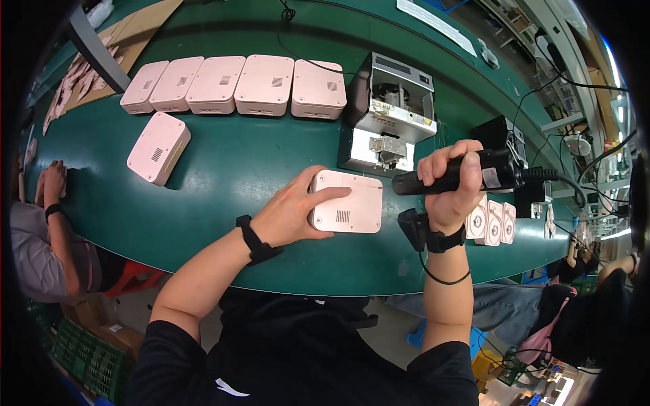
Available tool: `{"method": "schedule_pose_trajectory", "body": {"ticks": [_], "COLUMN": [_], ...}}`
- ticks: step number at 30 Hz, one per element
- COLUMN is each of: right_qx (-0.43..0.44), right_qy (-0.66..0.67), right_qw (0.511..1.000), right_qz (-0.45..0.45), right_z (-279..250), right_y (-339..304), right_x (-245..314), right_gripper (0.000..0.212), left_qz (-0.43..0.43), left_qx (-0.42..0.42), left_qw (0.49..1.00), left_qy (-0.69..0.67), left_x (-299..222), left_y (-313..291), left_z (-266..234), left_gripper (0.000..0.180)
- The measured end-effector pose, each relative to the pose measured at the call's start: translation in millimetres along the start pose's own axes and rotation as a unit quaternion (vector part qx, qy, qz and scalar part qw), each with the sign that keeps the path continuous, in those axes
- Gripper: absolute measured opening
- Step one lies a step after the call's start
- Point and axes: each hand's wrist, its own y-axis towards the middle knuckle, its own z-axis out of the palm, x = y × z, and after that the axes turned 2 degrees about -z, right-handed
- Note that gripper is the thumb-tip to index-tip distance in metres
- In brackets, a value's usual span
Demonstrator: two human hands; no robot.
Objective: The person picks up a pink plastic case, aligns it with a screw feeder, and uses a power screwdriver to drive screws into the back. After securing the case, the person sets it aside and repeats the process with another pink case.
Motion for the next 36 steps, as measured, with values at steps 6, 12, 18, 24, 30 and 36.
{"method": "schedule_pose_trajectory", "body": {"ticks": [6, 12, 18, 24, 30, 36], "right_qx": [-0.006, -0.039, -0.014, -0.003, -0.007, -0.014], "right_qy": [-0.006, 0.021, -0.023, -0.004, -0.001, 0.003], "right_qw": [1.0, 0.997, 1.0, 1.0, 1.0, 1.0], "right_qz": [-0.002, -0.06, -0.014, 0.001, -0.016, -0.012], "right_z": [4, 10, 13, 16, 15, 16], "right_y": [9, 41, 42, 25, 20, 17], "right_x": [14, 22, 20, 20, 0, 0], "right_gripper": [0.027, 0.029, 0.031, 0.029, 0.027, 0.026], "left_qz": [0.011, 0.036, 0.035, 0.034, 0.04, 0.047], "left_qx": [-0.002, -0.006, -0.007, -0.013, -0.019, -0.024], "left_qw": [1.0, 0.999, 0.999, 0.999, 0.999, 0.999], "left_qy": [0.005, 0.005, 0.0, 0.004, -0.004, -0.002], "left_x": [-1, -11, -10, -11, -11, -10], "left_y": [3, 17, 23, 21, 22, 22], "left_z": [7, 22, 25, 25, 25, 27], "left_gripper": [0.08, 0.078, 0.078, 0.078, 0.078, 0.078]}}
